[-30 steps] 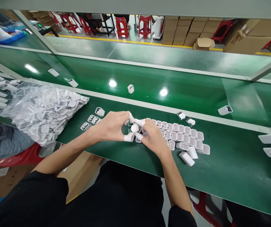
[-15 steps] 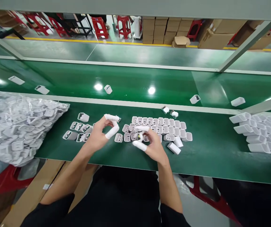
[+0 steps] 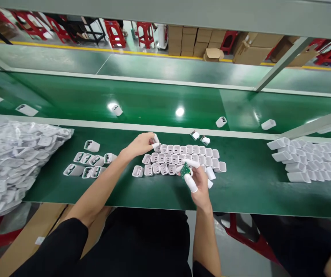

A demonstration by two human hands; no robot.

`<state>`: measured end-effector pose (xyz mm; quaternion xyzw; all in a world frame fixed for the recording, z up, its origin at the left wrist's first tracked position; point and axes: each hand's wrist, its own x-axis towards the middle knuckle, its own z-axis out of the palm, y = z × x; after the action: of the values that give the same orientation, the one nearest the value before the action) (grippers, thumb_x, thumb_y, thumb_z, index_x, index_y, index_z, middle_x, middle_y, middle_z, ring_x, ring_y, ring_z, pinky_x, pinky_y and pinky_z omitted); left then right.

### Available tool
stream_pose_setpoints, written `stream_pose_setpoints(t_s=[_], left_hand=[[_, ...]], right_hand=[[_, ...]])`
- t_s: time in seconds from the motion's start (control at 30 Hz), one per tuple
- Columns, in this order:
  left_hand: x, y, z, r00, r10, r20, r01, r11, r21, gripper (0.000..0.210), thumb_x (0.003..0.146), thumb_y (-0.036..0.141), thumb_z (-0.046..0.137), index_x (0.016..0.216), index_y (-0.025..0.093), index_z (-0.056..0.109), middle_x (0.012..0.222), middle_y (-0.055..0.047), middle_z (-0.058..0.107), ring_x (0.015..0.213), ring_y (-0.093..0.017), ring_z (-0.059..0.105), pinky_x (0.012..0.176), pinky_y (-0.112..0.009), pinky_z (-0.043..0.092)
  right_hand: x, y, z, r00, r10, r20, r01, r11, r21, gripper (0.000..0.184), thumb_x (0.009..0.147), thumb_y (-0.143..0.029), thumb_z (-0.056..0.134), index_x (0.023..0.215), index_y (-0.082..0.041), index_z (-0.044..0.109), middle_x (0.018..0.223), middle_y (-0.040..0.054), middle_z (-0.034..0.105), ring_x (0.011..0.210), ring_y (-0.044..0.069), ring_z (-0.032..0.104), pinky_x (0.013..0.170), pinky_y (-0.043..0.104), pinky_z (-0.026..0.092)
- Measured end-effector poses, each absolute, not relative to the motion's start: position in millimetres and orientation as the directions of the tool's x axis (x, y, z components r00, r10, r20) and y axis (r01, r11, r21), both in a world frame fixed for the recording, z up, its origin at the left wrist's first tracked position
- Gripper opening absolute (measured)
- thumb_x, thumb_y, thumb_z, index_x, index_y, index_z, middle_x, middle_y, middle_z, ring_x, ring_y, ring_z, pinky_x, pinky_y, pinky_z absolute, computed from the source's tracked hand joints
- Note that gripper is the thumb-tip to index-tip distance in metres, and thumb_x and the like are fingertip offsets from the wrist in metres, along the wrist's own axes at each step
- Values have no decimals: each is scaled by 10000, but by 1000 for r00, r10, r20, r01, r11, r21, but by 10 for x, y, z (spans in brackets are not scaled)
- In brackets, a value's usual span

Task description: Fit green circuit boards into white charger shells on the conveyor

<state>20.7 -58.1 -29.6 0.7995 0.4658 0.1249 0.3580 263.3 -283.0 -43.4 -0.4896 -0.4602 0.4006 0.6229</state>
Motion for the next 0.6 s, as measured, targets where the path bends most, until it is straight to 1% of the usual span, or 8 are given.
stream_pose_setpoints(t_s=[0.1,0.2,0.3,0.37,0.43,0.47,0.53,0.6], left_hand=[[222,-568,-357,515,852,-92,624,-299,722,69,958,227,707,988,220,768,1020,-67,832,921,-248,781,875,-416,635],[158,-585,-360,523,852,-25,566,-325,758,227,1024,275,621,1175,219,781,1199,-90,828,1013,-248,785,962,-449,653],[28,-607,-333,615,787,39,455,-395,798,364,1005,262,608,1326,262,779,1494,-97,737,1263,-268,763,1055,-457,657],[-52,-611,-316,676,735,55,409,-435,802,329,978,256,631,1253,281,811,1603,-83,674,1439,-297,704,1171,-487,625],[-96,-606,-311,705,707,58,401,-464,789,254,962,254,648,1147,276,821,1594,-74,673,1505,-312,670,1276,-522,561],[-103,-602,-315,714,698,58,399,-474,785,229,959,257,659,1126,271,815,1549,-74,693,1484,-310,684,1296,-529,543],[-95,-591,-337,727,686,39,397,-466,791,229,958,284,700,1163,270,803,1426,-69,736,1369,-292,736,1255,-511,565],[-76,-581,-372,718,696,10,402,-426,811,263,951,339,769,1203,267,793,1332,-58,763,1238,-273,764,1161,-474,606]], right_hand=[[2632,-2751,-376,216,959,185,-41,198,-979,389,1066,-533,809,1405,-353,749,1234,82,853,982,296,863,913,513,746],[2665,-2643,-330,180,962,207,-28,215,-976,403,1078,-506,813,1453,-393,719,1305,69,845,1026,292,876,980,529,737],[2716,-2512,-247,155,955,254,32,253,-967,406,1091,-477,811,1480,-417,710,1393,75,832,1179,307,863,1131,577,688],[2749,-2411,-161,147,947,287,86,277,-957,439,1065,-462,848,1481,-411,718,1471,84,806,1267,318,837,1201,600,653],[2772,-2300,-61,128,940,317,127,301,-945,478,1029,-425,891,1478,-398,728,1495,84,790,1290,319,822,1212,601,649],[2778,-2242,-13,118,935,336,141,319,-937,484,1015,-394,904,1469,-393,735,1484,79,788,1289,314,818,1203,592,655],[2774,-2122,62,104,919,381,161,362,-918,494,987,-323,924,1445,-388,752,1450,66,780,1296,304,804,1185,567,663],[2750,-2011,94,95,903,420,178,400,-899,531,948,-272,949,1435,-380,767,1427,64,772,1320,300,782,1166,537,670]])
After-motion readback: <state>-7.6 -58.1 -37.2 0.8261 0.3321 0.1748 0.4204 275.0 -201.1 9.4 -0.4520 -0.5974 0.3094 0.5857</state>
